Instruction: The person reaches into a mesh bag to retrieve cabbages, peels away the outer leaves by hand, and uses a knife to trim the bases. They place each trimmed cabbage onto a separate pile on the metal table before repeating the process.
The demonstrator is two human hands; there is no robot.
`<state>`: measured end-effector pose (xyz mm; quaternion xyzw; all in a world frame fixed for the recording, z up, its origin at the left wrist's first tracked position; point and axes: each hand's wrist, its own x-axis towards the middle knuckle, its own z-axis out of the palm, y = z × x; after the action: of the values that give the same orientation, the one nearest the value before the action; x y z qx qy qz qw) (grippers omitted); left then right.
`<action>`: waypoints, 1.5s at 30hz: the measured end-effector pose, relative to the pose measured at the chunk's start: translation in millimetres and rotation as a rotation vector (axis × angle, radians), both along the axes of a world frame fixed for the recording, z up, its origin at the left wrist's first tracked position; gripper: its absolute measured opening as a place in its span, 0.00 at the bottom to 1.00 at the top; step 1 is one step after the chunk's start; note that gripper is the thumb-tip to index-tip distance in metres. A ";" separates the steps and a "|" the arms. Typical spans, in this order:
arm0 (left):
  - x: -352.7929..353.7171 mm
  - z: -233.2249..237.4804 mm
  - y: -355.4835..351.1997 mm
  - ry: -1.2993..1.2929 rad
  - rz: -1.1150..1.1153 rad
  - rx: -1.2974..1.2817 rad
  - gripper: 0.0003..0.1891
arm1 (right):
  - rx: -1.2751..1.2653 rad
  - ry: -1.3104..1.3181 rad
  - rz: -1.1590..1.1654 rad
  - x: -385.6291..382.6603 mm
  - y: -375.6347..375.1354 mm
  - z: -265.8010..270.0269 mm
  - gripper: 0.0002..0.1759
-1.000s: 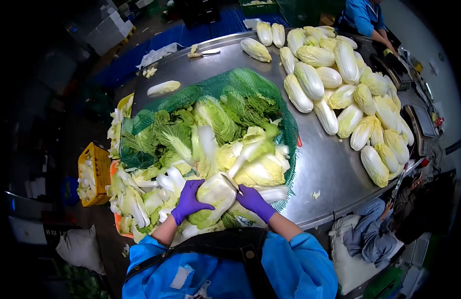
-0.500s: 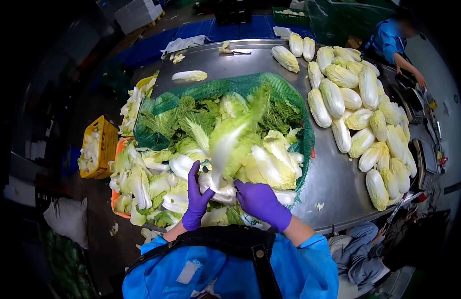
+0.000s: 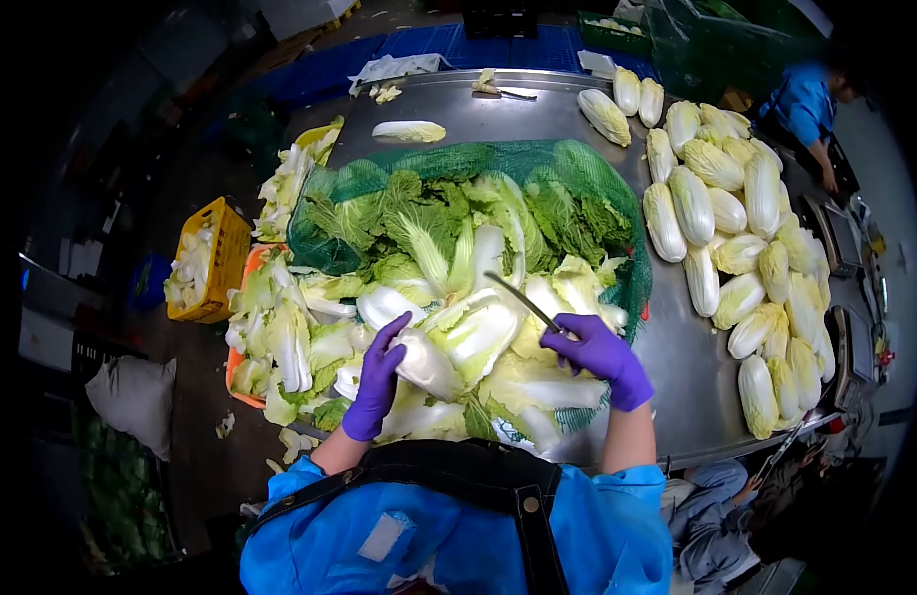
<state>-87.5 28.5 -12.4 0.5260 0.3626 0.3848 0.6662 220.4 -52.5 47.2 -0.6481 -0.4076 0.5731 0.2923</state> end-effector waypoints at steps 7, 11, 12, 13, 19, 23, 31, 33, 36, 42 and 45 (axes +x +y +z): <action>41.0 -7.3 -5.1 0.075 -0.053 0.132 0.22 | 0.260 0.085 -0.278 -110.2 0.8 -57.6 0.19; 36.5 -7.8 -2.8 0.061 -0.089 0.105 0.23 | 0.311 0.298 -0.345 -119.6 -1.4 -64.0 0.17; 35.8 -10.3 -2.4 0.061 -0.090 0.106 0.23 | 0.313 0.314 -0.339 -119.1 -1.8 -64.0 0.18; 34.8 -13.4 -2.2 0.098 -0.107 0.198 0.23 | 0.314 0.313 -0.340 -118.7 -2.8 -61.4 0.18; 22.9 1.9 -3.4 0.127 -0.292 0.354 0.29 | 0.202 0.502 -0.321 -119.0 -10.3 -58.8 0.23; 15.5 4.4 -1.2 0.113 -0.408 0.343 0.35 | 0.316 0.531 -0.295 -122.6 -10.2 -60.7 0.23; 14.5 33.9 -12.8 0.450 -0.380 0.614 0.49 | 0.418 0.491 -0.220 -124.6 -7.2 -60.5 0.24; 13.9 39.7 -16.1 0.586 -0.287 0.734 0.48 | 0.267 0.633 -0.154 -126.4 -4.5 -58.1 0.21; -3.2 38.8 -15.5 0.694 -0.223 0.781 0.44 | 0.266 0.615 -0.194 -128.7 1.3 -75.3 0.20; -81.9 40.6 0.9 0.631 -0.215 0.309 0.45 | 0.148 0.442 -0.245 -128.0 7.4 -154.1 0.28; -117.7 19.7 3.9 0.458 -0.103 0.068 0.46 | 0.255 0.014 -0.150 -132.4 6.4 -176.8 0.29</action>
<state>-205.2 32.5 7.4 0.6397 0.4637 0.2329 0.5670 88.0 -46.2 -129.6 -0.6304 -0.4255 0.4975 0.4172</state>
